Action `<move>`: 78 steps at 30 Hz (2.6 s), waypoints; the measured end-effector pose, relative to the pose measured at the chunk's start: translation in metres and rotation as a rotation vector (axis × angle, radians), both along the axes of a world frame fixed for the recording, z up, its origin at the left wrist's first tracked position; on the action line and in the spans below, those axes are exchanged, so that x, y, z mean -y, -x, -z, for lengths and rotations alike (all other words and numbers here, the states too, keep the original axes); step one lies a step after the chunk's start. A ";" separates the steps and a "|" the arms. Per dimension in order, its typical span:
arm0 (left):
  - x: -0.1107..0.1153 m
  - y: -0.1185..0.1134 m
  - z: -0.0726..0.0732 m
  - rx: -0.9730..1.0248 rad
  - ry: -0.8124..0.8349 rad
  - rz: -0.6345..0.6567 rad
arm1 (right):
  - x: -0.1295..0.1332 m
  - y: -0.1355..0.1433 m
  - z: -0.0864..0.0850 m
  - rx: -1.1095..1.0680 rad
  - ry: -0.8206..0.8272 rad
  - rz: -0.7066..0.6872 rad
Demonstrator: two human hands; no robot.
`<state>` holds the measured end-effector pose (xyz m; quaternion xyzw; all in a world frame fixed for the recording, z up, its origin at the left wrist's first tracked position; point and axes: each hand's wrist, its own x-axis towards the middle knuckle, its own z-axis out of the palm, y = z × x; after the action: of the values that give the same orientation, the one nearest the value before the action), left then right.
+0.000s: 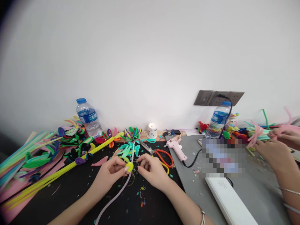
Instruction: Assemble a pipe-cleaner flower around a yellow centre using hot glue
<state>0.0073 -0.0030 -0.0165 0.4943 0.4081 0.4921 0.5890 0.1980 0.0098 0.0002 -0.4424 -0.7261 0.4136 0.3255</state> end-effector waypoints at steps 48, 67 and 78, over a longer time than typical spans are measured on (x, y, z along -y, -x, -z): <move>0.007 -0.004 0.000 -0.081 -0.066 0.028 | 0.013 0.019 0.009 -0.186 0.069 -0.039; 0.008 -0.004 -0.004 -0.119 -0.058 0.019 | 0.010 0.014 0.005 -0.094 -0.006 0.005; 0.001 0.002 -0.002 -0.144 -0.115 -0.122 | -0.007 -0.001 0.008 -0.038 -0.133 0.200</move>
<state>0.0054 -0.0039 -0.0145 0.5356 0.4498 0.5129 0.4978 0.1992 0.0166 -0.0076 -0.4820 -0.6978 0.3385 0.4076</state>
